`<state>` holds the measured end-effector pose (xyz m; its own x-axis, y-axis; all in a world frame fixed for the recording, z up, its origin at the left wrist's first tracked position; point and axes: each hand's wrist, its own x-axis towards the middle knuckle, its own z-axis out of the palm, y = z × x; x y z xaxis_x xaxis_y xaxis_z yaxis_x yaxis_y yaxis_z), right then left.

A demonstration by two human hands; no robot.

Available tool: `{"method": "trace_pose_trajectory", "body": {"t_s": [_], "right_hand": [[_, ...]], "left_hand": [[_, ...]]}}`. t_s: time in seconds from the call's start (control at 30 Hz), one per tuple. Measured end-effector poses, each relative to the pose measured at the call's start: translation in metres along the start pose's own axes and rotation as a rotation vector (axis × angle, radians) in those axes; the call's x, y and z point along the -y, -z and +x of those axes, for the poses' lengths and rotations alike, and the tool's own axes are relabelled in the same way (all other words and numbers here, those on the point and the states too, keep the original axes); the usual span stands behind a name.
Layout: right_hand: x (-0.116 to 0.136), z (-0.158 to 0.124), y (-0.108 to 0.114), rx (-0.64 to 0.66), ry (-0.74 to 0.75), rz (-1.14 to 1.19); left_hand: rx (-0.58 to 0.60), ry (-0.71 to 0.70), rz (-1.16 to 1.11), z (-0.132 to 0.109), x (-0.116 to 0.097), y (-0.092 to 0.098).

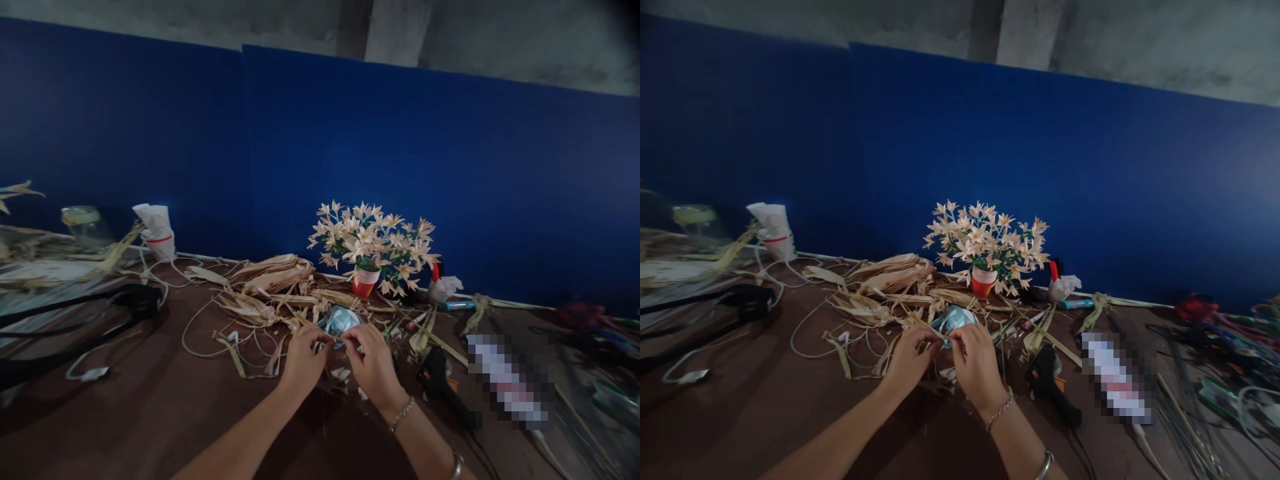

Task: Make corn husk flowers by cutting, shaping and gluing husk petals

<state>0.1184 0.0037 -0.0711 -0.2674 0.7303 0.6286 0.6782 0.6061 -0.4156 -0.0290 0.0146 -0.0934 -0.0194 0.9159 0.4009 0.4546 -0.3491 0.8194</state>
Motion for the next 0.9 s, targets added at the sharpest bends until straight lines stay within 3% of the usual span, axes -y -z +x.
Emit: {"method": "trace_pose_trajectory", "body": {"t_s": [0.9], "right_hand": [[0.0003,0.0007,-0.0032,-0.048,-0.005,-0.078]], "left_hand": [[-0.004,-0.106,0.107,-0.0018,-0.0021,-0.0024]]}}
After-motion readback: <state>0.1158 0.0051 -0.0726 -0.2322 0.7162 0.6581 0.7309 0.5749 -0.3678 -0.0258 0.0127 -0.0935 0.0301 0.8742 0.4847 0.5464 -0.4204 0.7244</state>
